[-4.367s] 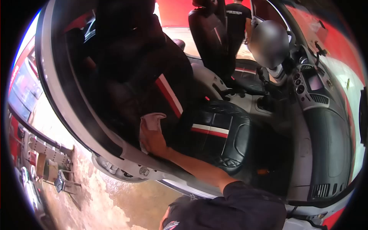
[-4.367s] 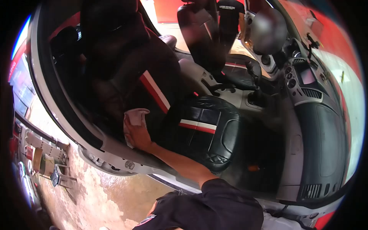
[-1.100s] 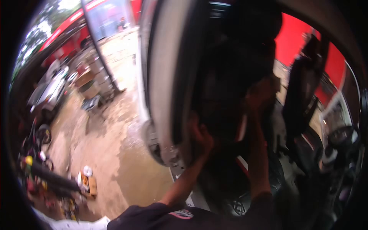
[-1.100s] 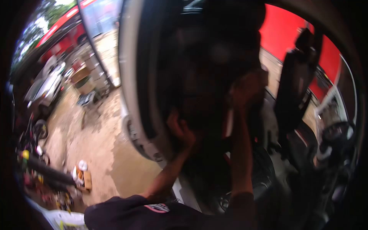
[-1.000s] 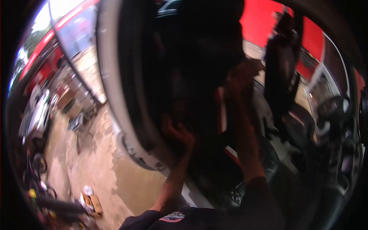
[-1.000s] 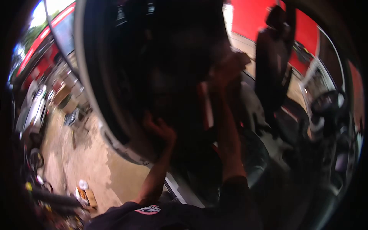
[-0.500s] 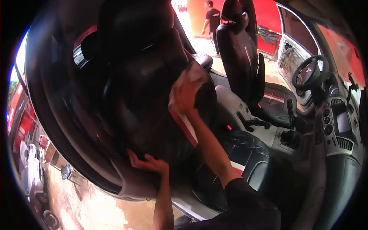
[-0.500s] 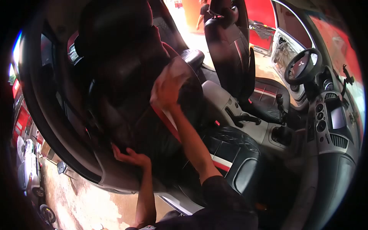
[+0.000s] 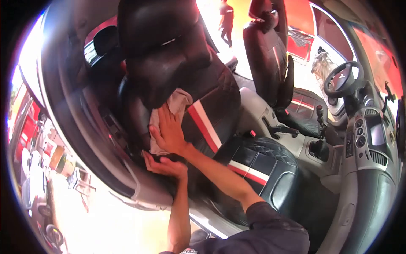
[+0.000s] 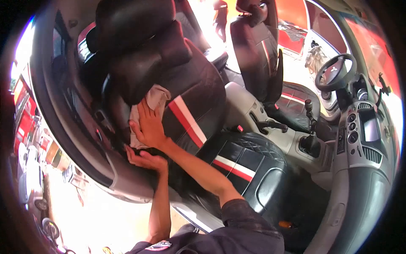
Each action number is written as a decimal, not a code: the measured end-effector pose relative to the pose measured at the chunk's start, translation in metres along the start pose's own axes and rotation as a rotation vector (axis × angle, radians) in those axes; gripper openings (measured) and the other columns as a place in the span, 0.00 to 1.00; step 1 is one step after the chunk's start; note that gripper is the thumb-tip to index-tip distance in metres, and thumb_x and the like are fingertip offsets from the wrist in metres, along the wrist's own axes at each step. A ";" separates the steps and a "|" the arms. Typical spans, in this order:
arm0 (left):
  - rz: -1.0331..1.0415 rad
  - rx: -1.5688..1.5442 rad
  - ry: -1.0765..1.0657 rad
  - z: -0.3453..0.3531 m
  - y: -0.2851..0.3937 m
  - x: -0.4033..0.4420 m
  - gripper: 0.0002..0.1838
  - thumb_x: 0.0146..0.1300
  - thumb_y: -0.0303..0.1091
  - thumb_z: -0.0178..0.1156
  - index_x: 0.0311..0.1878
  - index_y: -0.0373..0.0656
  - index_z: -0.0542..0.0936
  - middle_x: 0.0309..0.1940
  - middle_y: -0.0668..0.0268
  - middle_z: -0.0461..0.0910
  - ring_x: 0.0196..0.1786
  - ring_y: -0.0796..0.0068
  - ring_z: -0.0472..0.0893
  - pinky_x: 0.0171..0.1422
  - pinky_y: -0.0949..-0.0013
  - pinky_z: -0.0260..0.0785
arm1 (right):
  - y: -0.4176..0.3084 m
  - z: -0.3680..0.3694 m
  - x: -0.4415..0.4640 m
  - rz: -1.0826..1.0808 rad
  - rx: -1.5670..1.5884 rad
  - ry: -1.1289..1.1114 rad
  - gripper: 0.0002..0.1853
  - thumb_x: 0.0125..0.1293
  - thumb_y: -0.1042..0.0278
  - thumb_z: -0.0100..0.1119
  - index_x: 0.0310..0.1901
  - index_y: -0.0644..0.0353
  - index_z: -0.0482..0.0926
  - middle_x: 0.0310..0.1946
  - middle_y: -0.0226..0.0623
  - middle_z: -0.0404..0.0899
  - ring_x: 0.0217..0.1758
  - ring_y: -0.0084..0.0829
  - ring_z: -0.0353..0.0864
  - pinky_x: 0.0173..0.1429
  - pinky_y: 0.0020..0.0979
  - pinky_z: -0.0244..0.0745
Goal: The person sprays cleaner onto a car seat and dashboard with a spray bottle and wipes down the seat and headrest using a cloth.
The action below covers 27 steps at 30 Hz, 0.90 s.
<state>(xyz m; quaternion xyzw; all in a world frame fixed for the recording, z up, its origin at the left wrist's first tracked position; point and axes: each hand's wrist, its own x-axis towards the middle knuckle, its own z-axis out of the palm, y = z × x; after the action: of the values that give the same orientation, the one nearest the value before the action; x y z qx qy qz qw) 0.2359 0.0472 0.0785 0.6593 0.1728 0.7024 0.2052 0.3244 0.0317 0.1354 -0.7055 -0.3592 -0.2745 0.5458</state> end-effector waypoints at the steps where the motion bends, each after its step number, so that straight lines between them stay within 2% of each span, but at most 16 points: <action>1: -0.046 -0.022 -0.010 -0.003 0.004 0.000 0.34 0.85 0.54 0.37 0.67 0.26 0.71 0.69 0.37 0.71 0.72 0.39 0.70 0.77 0.40 0.58 | 0.001 -0.001 0.002 -0.066 -0.019 -0.042 0.47 0.77 0.42 0.49 0.81 0.75 0.50 0.80 0.71 0.53 0.84 0.68 0.52 0.85 0.60 0.44; 2: -0.060 -0.021 -0.020 -0.006 0.006 0.003 0.34 0.85 0.54 0.37 0.66 0.26 0.71 0.69 0.38 0.71 0.72 0.39 0.70 0.77 0.40 0.58 | 0.003 -0.003 0.006 -0.131 -0.037 -0.078 0.48 0.77 0.41 0.50 0.82 0.75 0.49 0.80 0.72 0.50 0.83 0.69 0.52 0.85 0.58 0.46; 3: -0.071 -0.025 -0.034 -0.008 0.006 0.006 0.34 0.85 0.54 0.37 0.66 0.27 0.72 0.68 0.38 0.72 0.72 0.40 0.71 0.76 0.40 0.59 | 0.006 -0.017 0.008 -0.206 -0.003 -0.086 0.48 0.75 0.39 0.51 0.80 0.74 0.52 0.78 0.74 0.54 0.79 0.72 0.59 0.82 0.62 0.50; 6: -0.066 -0.028 -0.041 -0.009 0.007 0.006 0.33 0.85 0.53 0.37 0.65 0.28 0.73 0.68 0.40 0.74 0.71 0.41 0.72 0.75 0.42 0.59 | 0.057 -0.058 0.030 -0.292 -0.489 -0.242 0.48 0.75 0.40 0.51 0.80 0.74 0.52 0.79 0.70 0.56 0.76 0.70 0.64 0.82 0.63 0.51; 8: -0.040 -0.025 -0.049 -0.008 0.007 0.008 0.32 0.85 0.52 0.37 0.65 0.28 0.73 0.68 0.40 0.74 0.70 0.41 0.73 0.75 0.42 0.59 | 0.103 -0.069 0.050 -0.091 -0.401 0.104 0.50 0.73 0.40 0.54 0.82 0.70 0.51 0.79 0.66 0.57 0.81 0.67 0.57 0.86 0.63 0.40; 10: -0.038 -0.028 -0.021 -0.005 0.005 0.005 0.34 0.85 0.54 0.37 0.68 0.27 0.73 0.68 0.41 0.74 0.70 0.42 0.72 0.76 0.44 0.59 | 0.116 -0.097 0.074 0.160 -0.084 0.383 0.51 0.73 0.40 0.54 0.83 0.69 0.49 0.81 0.63 0.55 0.85 0.64 0.52 0.88 0.62 0.35; 13: -0.008 -0.003 -0.007 -0.001 0.003 0.006 0.33 0.86 0.53 0.38 0.68 0.27 0.72 0.69 0.40 0.74 0.70 0.41 0.73 0.75 0.44 0.59 | 0.146 -0.096 0.086 0.254 -0.553 0.543 0.50 0.77 0.39 0.49 0.84 0.69 0.44 0.84 0.58 0.50 0.88 0.55 0.50 0.87 0.61 0.40; 15: -0.002 0.020 -0.018 -0.005 0.004 0.004 0.32 0.86 0.52 0.38 0.67 0.28 0.71 0.70 0.40 0.73 0.71 0.40 0.73 0.75 0.43 0.60 | 0.163 -0.048 0.050 0.161 -0.296 0.446 0.47 0.78 0.41 0.46 0.85 0.68 0.44 0.85 0.56 0.49 0.89 0.53 0.46 0.88 0.59 0.35; 18: -0.010 0.005 -0.019 -0.004 0.005 0.004 0.32 0.86 0.52 0.38 0.68 0.28 0.71 0.70 0.40 0.73 0.71 0.40 0.73 0.75 0.43 0.60 | 0.056 -0.010 -0.016 -0.211 -0.235 0.300 0.42 0.81 0.46 0.43 0.84 0.67 0.48 0.86 0.54 0.48 0.90 0.53 0.44 0.88 0.57 0.33; 21: -0.011 -0.020 0.015 0.001 0.001 0.002 0.33 0.86 0.53 0.38 0.68 0.29 0.71 0.68 0.41 0.74 0.70 0.41 0.74 0.75 0.44 0.60 | 0.039 -0.044 -0.018 -0.368 -0.131 0.020 0.33 0.81 0.55 0.41 0.78 0.71 0.61 0.79 0.60 0.61 0.83 0.54 0.59 0.84 0.66 0.44; 22: 0.006 -0.008 0.018 0.000 0.001 0.003 0.33 0.86 0.54 0.38 0.68 0.29 0.71 0.67 0.41 0.75 0.68 0.41 0.74 0.74 0.44 0.61 | 0.065 -0.044 -0.016 -0.200 -0.271 0.000 0.32 0.81 0.56 0.41 0.78 0.69 0.62 0.77 0.59 0.64 0.81 0.53 0.62 0.82 0.67 0.45; 24: 0.003 0.017 0.012 0.005 0.001 0.006 0.33 0.85 0.56 0.38 0.67 0.31 0.72 0.65 0.44 0.76 0.66 0.44 0.75 0.73 0.46 0.63 | 0.101 -0.057 0.001 -0.030 -0.391 0.114 0.32 0.82 0.56 0.41 0.78 0.69 0.62 0.77 0.59 0.64 0.81 0.53 0.62 0.82 0.66 0.45; 26: -0.050 0.153 0.042 0.005 -0.012 -0.012 0.32 0.85 0.56 0.39 0.67 0.34 0.74 0.62 0.47 0.77 0.63 0.50 0.76 0.71 0.49 0.65 | 0.123 -0.075 0.004 0.033 -0.443 0.213 0.31 0.82 0.56 0.41 0.78 0.69 0.62 0.77 0.58 0.64 0.81 0.52 0.62 0.83 0.65 0.46; 27: -0.078 0.120 0.020 0.004 -0.010 -0.013 0.31 0.85 0.54 0.41 0.68 0.33 0.72 0.64 0.46 0.76 0.65 0.48 0.75 0.72 0.48 0.64 | 0.125 -0.086 -0.003 0.032 -0.466 0.212 0.31 0.82 0.56 0.41 0.78 0.68 0.62 0.77 0.58 0.65 0.81 0.52 0.62 0.83 0.65 0.46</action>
<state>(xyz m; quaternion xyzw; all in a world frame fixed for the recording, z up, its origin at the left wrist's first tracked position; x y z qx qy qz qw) 0.2408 0.0492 0.0627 0.6562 0.2419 0.6888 0.1907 0.4237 -0.0701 0.0828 -0.7851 -0.2160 -0.4135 0.4074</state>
